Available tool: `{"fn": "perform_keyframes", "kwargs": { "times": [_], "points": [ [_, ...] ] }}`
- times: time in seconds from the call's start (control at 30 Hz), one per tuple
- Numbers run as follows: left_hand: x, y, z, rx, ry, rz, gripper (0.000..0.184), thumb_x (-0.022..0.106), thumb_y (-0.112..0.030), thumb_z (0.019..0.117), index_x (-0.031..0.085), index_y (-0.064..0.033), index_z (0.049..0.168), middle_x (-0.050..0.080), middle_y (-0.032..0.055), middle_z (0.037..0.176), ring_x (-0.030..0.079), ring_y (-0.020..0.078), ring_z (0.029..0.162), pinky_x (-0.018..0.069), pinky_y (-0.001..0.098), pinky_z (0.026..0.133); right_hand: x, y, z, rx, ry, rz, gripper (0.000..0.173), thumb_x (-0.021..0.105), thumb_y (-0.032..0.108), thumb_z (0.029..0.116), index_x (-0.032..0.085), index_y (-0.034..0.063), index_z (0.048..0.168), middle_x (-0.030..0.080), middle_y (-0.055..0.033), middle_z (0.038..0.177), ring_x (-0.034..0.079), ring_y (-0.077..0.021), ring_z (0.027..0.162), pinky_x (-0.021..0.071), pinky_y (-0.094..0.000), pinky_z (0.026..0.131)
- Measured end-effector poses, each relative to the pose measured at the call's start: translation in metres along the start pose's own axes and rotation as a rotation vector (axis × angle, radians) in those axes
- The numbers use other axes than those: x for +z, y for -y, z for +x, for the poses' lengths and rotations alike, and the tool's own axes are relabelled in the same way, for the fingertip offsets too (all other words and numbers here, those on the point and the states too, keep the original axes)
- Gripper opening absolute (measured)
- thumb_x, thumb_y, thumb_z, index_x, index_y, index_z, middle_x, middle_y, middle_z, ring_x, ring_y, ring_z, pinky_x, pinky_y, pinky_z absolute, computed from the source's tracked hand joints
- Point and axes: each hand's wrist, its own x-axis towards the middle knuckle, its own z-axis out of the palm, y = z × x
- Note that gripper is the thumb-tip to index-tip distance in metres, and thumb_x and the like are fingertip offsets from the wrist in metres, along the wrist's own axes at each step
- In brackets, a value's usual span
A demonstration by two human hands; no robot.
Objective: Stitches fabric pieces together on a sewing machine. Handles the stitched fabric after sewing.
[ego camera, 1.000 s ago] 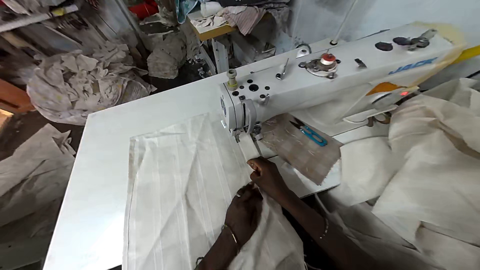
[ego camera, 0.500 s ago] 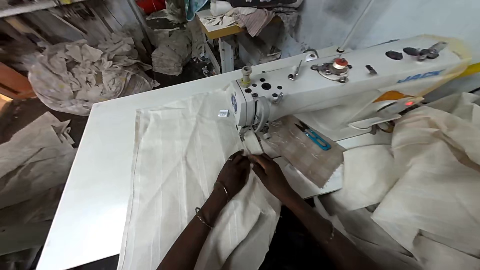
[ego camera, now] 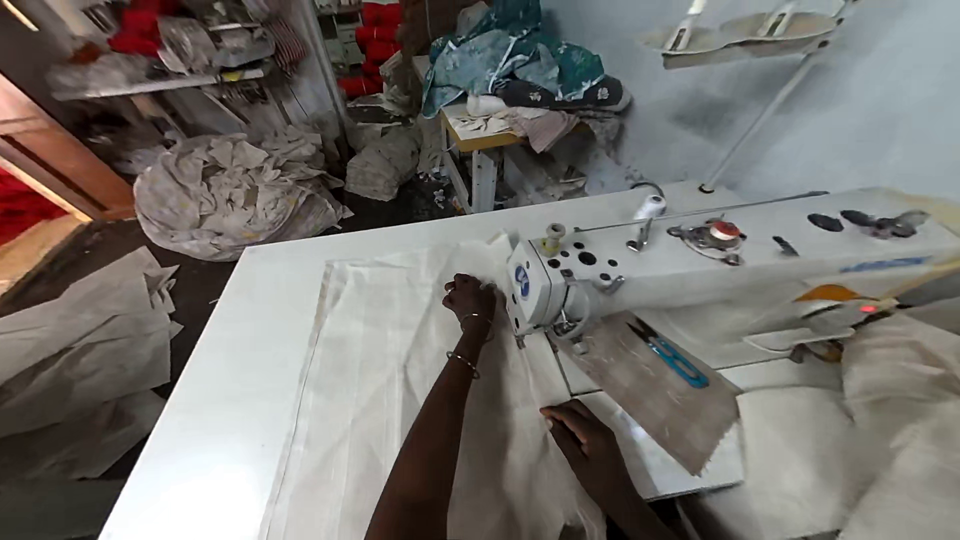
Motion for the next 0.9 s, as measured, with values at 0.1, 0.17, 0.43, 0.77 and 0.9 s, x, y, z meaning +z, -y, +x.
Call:
{"fn": "perform_keyframes", "kwargs": {
  "times": [0.1, 0.17, 0.43, 0.77, 0.9],
  "points": [
    [-0.012, 0.014, -0.006, 0.084, 0.035, -0.106, 0.034, 0.062, -0.020, 0.1020, 0.067, 0.0086, 0.120, 0.061, 0.0319, 0.128, 0.053, 0.0522, 0.125, 0.0374, 0.0680, 0.103, -0.002, 0.005, 0.000, 0.002, 0.006, 0.026, 0.022, 0.058, 0.006, 0.0918, 0.077, -0.0020, 0.099, 0.069, -0.0151, 0.088, 0.065, -0.0128, 0.071, 0.0539, -0.0195, 0.066],
    [-0.028, 0.019, -0.036, 0.065, 0.113, -0.192, 0.035, 0.060, -0.020, 0.1041, 0.064, 0.0114, 0.118, 0.066, 0.0329, 0.112, 0.064, 0.0475, 0.107, 0.0480, 0.0622, 0.095, -0.004, 0.007, -0.004, -0.003, -0.071, 0.058, 0.020, 0.059, 0.004, 0.0909, 0.076, -0.0034, 0.097, 0.069, -0.0149, 0.087, 0.063, -0.0107, 0.070, 0.0523, -0.0168, 0.065],
    [-0.014, -0.027, -0.163, -0.165, 0.795, -0.295, 0.030, 0.039, -0.015, 0.1113, 0.045, 0.0071, 0.131, 0.063, 0.0064, 0.078, 0.060, 0.0075, 0.057, 0.0527, 0.0225, 0.058, -0.032, 0.010, -0.037, 0.127, -0.350, 0.276, 0.019, 0.060, 0.004, 0.0920, 0.074, -0.0067, 0.100, 0.068, -0.0099, 0.091, 0.063, 0.0009, 0.078, 0.0522, -0.0105, 0.071],
    [0.064, -0.090, -0.165, -0.134, 0.764, 0.150, 0.039, 0.032, -0.016, 0.1125, 0.036, 0.0080, 0.143, 0.063, 0.0166, 0.100, 0.066, 0.0166, 0.074, 0.0555, 0.0300, 0.074, -0.097, -0.006, -0.074, 0.227, -0.451, 0.207, 0.023, 0.061, 0.008, 0.0921, 0.073, -0.0071, 0.104, 0.067, -0.0065, 0.089, 0.059, 0.0047, 0.076, 0.0483, -0.0080, 0.068],
    [0.065, -0.098, -0.185, -0.063, 0.641, 0.348, 0.048, 0.033, -0.027, 0.1128, 0.031, 0.0029, 0.151, 0.061, 0.0245, 0.132, 0.065, 0.0342, 0.119, 0.0500, 0.0460, 0.102, -0.100, -0.008, -0.075, 0.297, -0.446, 0.165, 0.028, 0.058, 0.009, 0.0934, 0.070, -0.0087, 0.112, 0.066, -0.0066, 0.087, 0.055, 0.0021, 0.072, 0.0465, -0.0109, 0.066]
  ]
}}
